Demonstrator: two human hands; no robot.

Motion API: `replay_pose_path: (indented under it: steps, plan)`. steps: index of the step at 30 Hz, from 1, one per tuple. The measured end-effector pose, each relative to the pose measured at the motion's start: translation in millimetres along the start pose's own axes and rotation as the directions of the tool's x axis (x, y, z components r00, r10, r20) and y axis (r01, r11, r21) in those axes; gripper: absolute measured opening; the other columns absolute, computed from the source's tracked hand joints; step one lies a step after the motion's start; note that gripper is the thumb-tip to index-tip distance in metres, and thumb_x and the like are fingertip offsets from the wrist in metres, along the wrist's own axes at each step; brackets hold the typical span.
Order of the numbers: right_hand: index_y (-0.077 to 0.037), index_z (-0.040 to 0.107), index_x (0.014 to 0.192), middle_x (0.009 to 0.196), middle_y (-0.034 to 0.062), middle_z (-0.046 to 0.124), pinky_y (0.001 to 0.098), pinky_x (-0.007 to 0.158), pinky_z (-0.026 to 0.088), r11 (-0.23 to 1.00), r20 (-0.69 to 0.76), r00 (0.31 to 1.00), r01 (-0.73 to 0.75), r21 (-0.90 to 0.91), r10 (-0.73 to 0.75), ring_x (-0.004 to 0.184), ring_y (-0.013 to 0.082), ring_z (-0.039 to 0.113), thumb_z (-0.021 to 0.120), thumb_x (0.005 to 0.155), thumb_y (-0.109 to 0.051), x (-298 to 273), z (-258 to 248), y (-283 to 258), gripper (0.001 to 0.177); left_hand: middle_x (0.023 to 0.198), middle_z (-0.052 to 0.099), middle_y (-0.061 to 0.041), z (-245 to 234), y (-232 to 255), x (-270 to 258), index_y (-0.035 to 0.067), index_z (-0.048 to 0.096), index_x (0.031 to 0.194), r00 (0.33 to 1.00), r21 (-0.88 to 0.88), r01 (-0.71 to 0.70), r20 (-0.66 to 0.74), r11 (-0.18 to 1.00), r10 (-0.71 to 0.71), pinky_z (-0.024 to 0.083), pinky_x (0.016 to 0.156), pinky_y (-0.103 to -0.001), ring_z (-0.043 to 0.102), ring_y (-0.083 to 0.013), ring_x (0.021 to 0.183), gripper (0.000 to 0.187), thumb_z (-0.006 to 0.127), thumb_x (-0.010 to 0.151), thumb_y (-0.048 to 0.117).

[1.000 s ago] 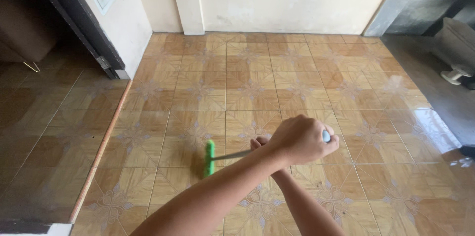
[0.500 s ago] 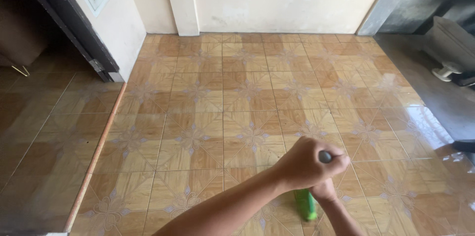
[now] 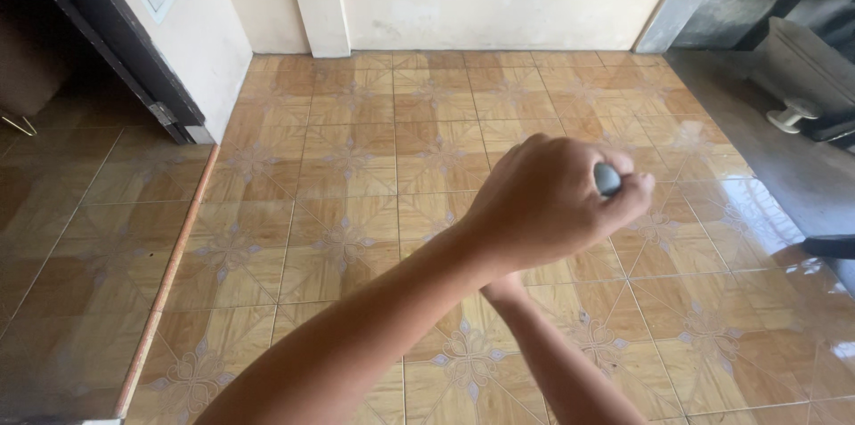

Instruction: The person sweeps the tiled floor of a garage area using a broom, moving it across the surface and around a parked car and motorcycle.

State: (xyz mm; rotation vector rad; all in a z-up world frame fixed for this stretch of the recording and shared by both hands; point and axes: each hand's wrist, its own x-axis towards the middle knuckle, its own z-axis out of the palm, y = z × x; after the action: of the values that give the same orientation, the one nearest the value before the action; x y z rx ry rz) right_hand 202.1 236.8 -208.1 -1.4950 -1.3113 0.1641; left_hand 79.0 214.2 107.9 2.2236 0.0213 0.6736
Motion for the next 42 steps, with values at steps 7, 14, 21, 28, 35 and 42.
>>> replay_pose_path:
  steps: [7, 14, 21, 28, 35, 42]
  plan:
    - [0.003, 0.055, 0.094, 0.084, 0.017, 0.043, 0.0414, 0.067, 0.037, 0.752, 0.421, 0.783, -0.594, 0.287, 0.458, 0.079, 0.0272, 0.043, 0.063, 0.108, -0.03, -4.8, 76.3, 56.6, 0.037, 0.041, 0.035, 0.006, 27.8, -69.6, -25.6, 0.014, 0.05, 0.056, 0.996, 0.153, 0.051, 0.071, 0.987, -0.063, 0.026, 0.03, -0.023, 0.027, -0.0049, 0.032, 0.046, 0.048, 0.1, 0.026]
    - [0.004, 0.052, 0.102, 0.089, 0.0141, 0.048, 0.037, 0.073, 0.045, 0.88, 0.205, 0.941, -0.328, 0.344, 0.27, 0.085, 0.0227, 0.049, 0.054, 0.11, -0.032, -32.7, -9.8, 32.6, 0.038, 0.043, 0.039, 0.007, 41.8, -65.0, -19.2, 0.014, 0.05, 0.061, 0.991, 0.019, -0.025, 0.131, 0.999, 0.023, 0.029, 0.028, -0.024, 0.029, -0.0053, 0.032, 0.044, 0.047, 0.101, 0.031]
    - [0.006, 0.048, 0.109, 0.093, 0.0112, 0.052, 0.0327, 0.08, 0.053, 0.775, 0.2, 0.96, -0.278, 0.567, 0.198, 0.091, 0.0182, 0.055, 0.045, 0.113, -0.034, -37.1, -80.0, 15.9, 0.04, 0.049, 0.051, 0.007, 65.4, -71.9, -34.9, 0.016, 0.062, 0.067, 0.991, -0.312, 0.122, -0.011, 0.942, -0.132, 0.037, 0.041, -0.022, 0.041, -0.0038, 0.039, 0.03, 0.057, 0.095, 0.026]
    - [-0.001, 0.054, 0.11, 0.099, 0.0087, 0.06, 0.0264, 0.073, 0.056, 0.996, 0.032, 0.995, -0.091, 0.012, 0.09, 0.088, 0.0158, 0.061, 0.044, 0.1, -0.033, 8.8, -53.8, -49.8, 0.034, 0.047, 0.045, 0.005, 11.2, -59.3, -21.3, 0.015, 0.053, 0.06, 0.982, -0.313, 0.177, -0.009, 0.933, -0.189, 0.031, 0.034, -0.023, 0.035, -0.0053, 0.037, 0.036, 0.057, 0.095, 0.022]
    - [-0.004, 0.054, 0.096, 0.085, 0.0063, 0.057, 0.0249, 0.064, 0.049, 0.997, 0.234, 0.97, -0.077, 0.025, 0.069, 0.074, 0.0132, 0.054, 0.049, 0.097, -0.026, 44.3, 48.5, -8.5, 0.023, 0.042, 0.038, 0.006, -23.1, -60.8, 18.0, 0.015, 0.05, 0.054, 0.988, 0.076, 0.071, -0.143, 0.995, -0.059, 0.023, 0.03, -0.026, 0.026, -0.0054, 0.032, 0.046, 0.051, 0.099, 0.025]
    - [-0.006, 0.055, 0.082, 0.072, 0.004, 0.054, 0.0233, 0.055, 0.041, 0.946, 0.464, 0.846, -0.322, 0.048, 0.264, 0.06, 0.0106, 0.046, 0.054, 0.094, -0.02, 51.0, 85.3, 55.9, 0.018, 0.041, 0.038, 0.005, 5.2, -130.0, 16.0, 0.015, 0.049, 0.055, 0.994, 0.198, 0.111, -0.045, 0.974, -0.105, 0.025, 0.029, -0.023, 0.029, -0.0046, 0.032, 0.045, 0.05, 0.099, 0.024]
